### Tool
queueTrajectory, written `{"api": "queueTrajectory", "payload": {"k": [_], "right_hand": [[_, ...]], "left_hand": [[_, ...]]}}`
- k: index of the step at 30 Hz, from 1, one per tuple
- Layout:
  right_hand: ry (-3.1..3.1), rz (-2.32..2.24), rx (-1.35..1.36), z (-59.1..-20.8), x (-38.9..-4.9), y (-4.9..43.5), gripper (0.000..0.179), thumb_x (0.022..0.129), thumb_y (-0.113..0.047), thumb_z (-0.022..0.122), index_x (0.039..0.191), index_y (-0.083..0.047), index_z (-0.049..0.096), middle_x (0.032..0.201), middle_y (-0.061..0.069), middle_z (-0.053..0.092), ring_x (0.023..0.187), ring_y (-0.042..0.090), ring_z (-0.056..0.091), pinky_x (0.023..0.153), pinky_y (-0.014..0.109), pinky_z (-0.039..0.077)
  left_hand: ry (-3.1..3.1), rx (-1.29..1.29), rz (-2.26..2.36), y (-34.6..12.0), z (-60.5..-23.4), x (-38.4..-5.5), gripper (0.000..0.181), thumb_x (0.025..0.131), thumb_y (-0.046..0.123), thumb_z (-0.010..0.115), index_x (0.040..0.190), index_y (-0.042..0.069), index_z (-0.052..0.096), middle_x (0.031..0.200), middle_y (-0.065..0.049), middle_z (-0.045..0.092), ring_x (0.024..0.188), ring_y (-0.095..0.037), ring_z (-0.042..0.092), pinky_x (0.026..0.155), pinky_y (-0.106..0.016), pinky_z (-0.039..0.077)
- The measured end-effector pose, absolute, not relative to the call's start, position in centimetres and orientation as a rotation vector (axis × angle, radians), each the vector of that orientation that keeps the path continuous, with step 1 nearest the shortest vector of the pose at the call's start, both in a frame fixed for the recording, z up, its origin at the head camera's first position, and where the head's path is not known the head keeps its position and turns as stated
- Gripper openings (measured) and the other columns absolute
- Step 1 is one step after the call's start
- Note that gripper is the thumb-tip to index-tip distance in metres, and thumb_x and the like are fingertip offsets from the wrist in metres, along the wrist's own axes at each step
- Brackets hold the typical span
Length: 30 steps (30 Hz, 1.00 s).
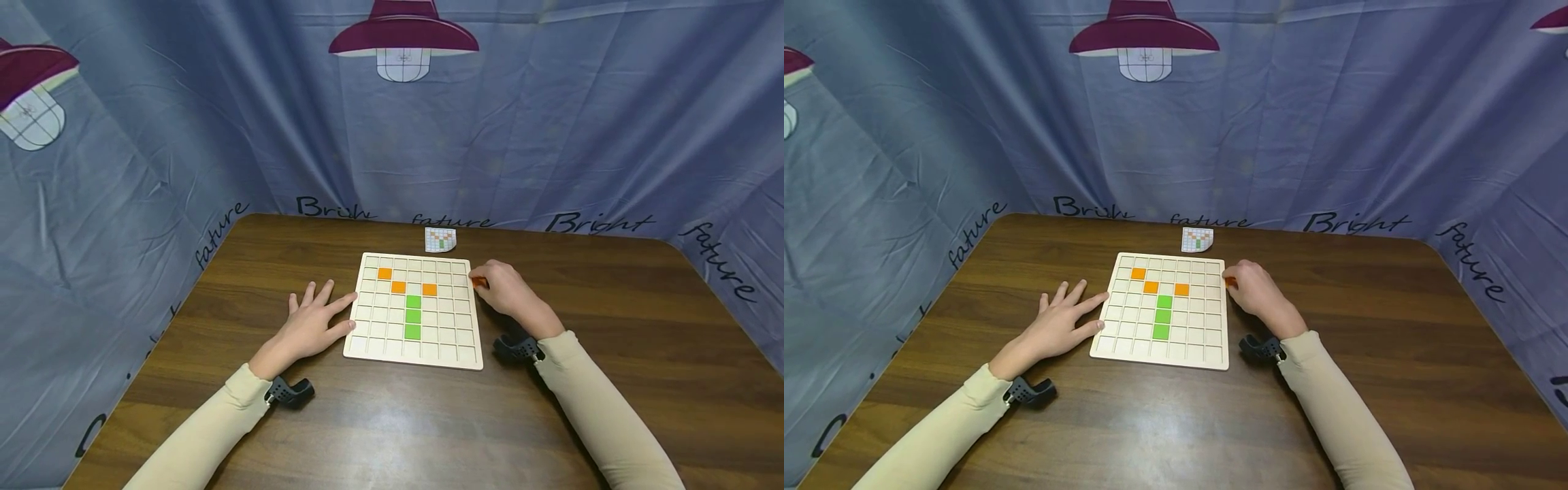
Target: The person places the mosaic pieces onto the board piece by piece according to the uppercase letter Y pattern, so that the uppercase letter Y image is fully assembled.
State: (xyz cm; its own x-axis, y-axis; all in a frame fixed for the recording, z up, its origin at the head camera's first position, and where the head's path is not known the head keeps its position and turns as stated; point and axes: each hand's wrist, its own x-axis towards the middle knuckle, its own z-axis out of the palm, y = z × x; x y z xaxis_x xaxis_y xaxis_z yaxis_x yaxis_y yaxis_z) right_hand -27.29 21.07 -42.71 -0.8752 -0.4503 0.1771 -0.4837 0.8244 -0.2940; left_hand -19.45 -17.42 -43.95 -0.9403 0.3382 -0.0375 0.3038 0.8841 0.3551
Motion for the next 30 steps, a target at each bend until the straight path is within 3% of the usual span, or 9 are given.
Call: {"api": "queueTrajectory", "payload": {"k": [30], "right_hand": [[-2.896,0.511,0.752,-42.54,-27.09,21.26,0.020,0.088,0.004,0.069,0.107,0.006,0.076,0.093,0.020,0.070,0.081,0.028,0.062,0.072,0.045,0.052]], "left_hand": [[2.968,0.513,0.535,-17.37,-43.98,-19.43,0.059,0.101,0.050,0.056,0.155,0.030,0.046,0.165,-0.027,0.027,0.151,-0.061,0.017,0.109,-0.085,0.013]]}}
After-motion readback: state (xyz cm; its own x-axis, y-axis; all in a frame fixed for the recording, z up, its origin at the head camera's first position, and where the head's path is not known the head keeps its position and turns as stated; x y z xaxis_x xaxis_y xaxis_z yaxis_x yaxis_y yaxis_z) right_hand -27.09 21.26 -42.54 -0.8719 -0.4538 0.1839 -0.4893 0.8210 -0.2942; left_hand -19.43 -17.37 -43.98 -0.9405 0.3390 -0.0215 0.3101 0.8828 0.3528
